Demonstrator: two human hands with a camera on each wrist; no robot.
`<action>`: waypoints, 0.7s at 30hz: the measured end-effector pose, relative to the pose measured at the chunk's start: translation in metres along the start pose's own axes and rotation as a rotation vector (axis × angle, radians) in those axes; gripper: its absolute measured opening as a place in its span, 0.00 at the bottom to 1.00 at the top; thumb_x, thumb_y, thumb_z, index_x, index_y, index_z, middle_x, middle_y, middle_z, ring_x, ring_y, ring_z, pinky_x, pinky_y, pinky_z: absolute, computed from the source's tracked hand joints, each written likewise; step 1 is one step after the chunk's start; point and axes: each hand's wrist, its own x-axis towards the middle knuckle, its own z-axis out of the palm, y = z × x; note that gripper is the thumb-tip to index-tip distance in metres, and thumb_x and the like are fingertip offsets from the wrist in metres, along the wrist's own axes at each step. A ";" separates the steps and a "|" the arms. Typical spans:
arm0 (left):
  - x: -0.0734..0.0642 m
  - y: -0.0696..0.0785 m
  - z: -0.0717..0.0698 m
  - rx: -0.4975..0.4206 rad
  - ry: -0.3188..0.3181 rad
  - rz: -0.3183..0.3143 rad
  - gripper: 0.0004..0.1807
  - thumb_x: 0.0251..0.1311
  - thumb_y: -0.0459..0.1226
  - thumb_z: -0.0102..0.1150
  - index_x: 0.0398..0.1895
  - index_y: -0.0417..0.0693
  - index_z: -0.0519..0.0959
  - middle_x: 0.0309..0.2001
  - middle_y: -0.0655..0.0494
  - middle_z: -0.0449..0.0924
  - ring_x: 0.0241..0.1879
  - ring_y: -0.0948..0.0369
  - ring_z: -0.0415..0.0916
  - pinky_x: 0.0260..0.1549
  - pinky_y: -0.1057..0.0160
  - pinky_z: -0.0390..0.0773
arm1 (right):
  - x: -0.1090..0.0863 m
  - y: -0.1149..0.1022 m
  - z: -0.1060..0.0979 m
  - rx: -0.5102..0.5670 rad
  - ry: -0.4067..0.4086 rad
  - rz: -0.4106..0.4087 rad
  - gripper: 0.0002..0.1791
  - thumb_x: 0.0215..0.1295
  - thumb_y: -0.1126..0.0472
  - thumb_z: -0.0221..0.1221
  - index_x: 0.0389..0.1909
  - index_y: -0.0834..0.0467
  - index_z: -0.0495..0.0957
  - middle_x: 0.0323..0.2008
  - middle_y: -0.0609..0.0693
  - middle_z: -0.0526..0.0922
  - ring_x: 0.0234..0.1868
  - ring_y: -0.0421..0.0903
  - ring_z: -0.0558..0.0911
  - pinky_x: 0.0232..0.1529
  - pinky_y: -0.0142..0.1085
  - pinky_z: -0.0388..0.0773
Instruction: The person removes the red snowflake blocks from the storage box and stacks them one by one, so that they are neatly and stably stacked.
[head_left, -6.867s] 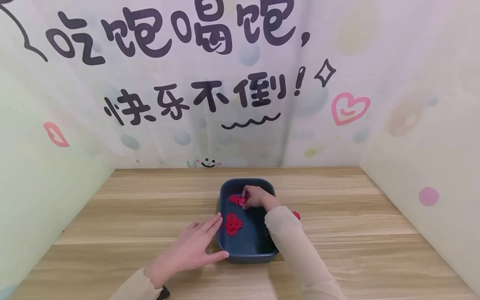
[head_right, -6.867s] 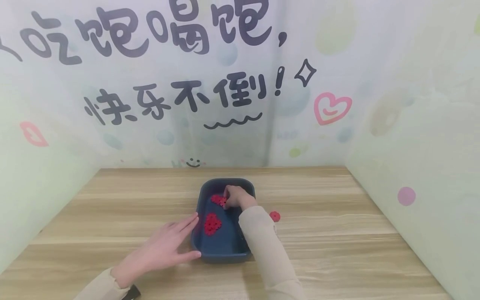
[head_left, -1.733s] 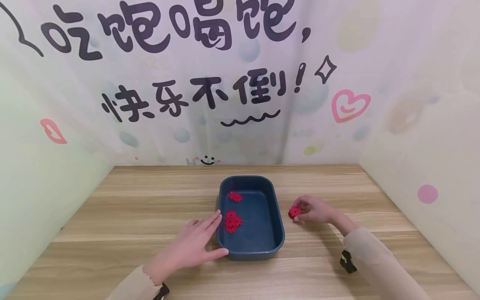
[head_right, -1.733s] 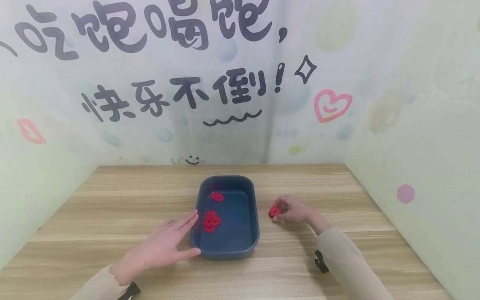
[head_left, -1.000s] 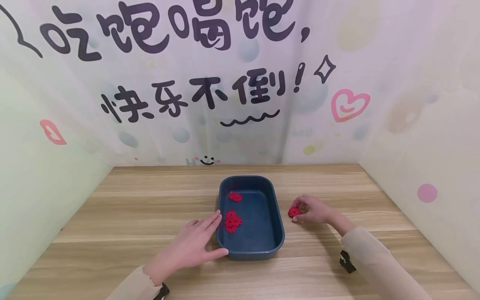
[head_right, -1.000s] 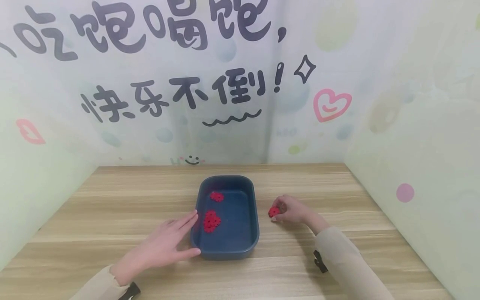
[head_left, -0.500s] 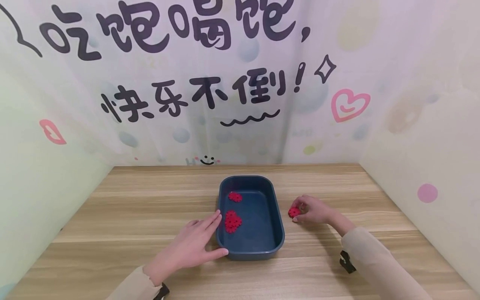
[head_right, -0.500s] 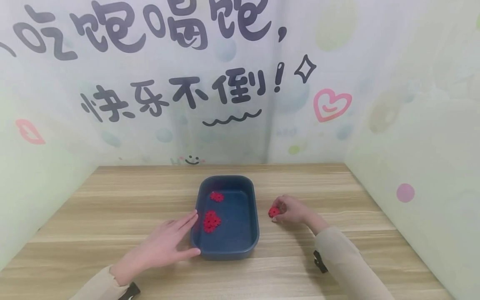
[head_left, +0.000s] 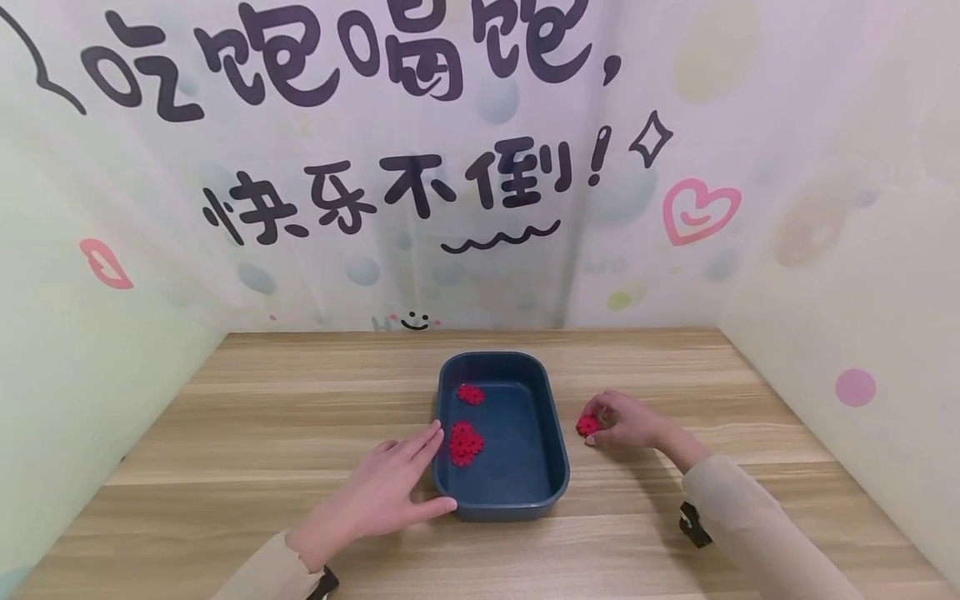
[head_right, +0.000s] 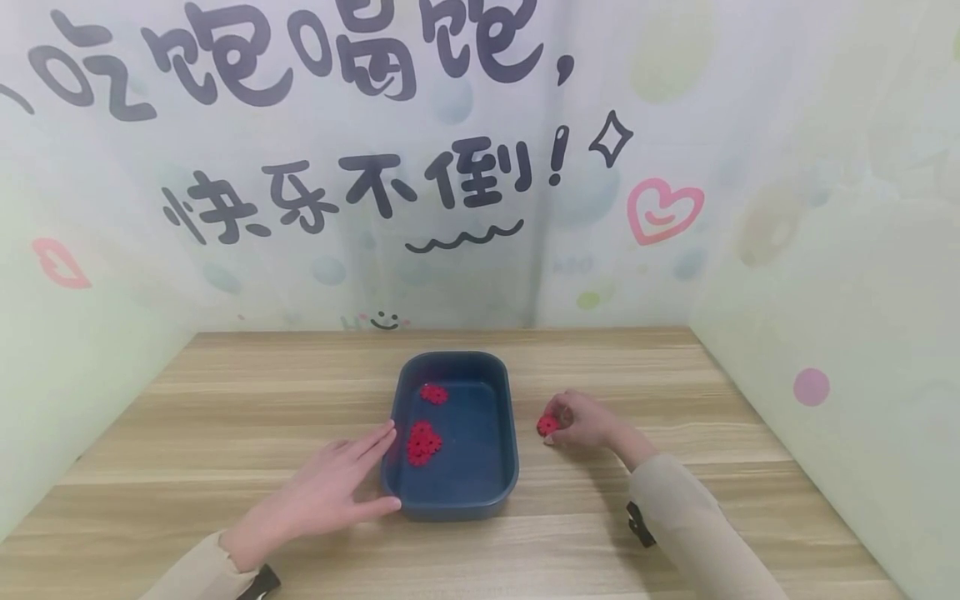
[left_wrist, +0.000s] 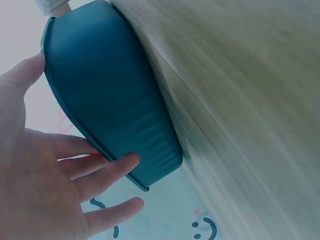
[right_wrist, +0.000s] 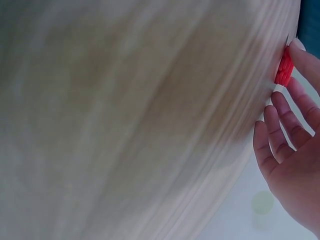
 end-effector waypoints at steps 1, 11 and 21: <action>0.000 0.000 0.000 0.000 -0.001 0.000 0.46 0.51 0.66 0.42 0.62 0.38 0.60 0.64 0.49 0.55 0.57 0.55 0.61 0.49 0.49 0.63 | 0.000 0.000 -0.001 0.004 0.000 -0.009 0.16 0.46 0.59 0.66 0.35 0.58 0.75 0.31 0.47 0.73 0.35 0.47 0.72 0.37 0.42 0.69; -0.001 -0.001 0.000 0.004 0.007 0.010 0.47 0.51 0.67 0.39 0.62 0.38 0.60 0.64 0.47 0.55 0.57 0.55 0.61 0.49 0.49 0.63 | 0.010 -0.001 -0.020 0.112 0.047 -0.020 0.19 0.53 0.58 0.61 0.43 0.65 0.72 0.40 0.58 0.75 0.38 0.52 0.74 0.39 0.43 0.72; -0.001 -0.001 0.000 0.006 0.029 0.031 0.47 0.51 0.67 0.37 0.62 0.37 0.61 0.63 0.47 0.57 0.56 0.55 0.63 0.48 0.50 0.64 | 0.058 -0.050 -0.066 0.087 0.075 -0.068 0.19 0.56 0.58 0.59 0.46 0.64 0.71 0.40 0.57 0.75 0.39 0.51 0.75 0.39 0.43 0.72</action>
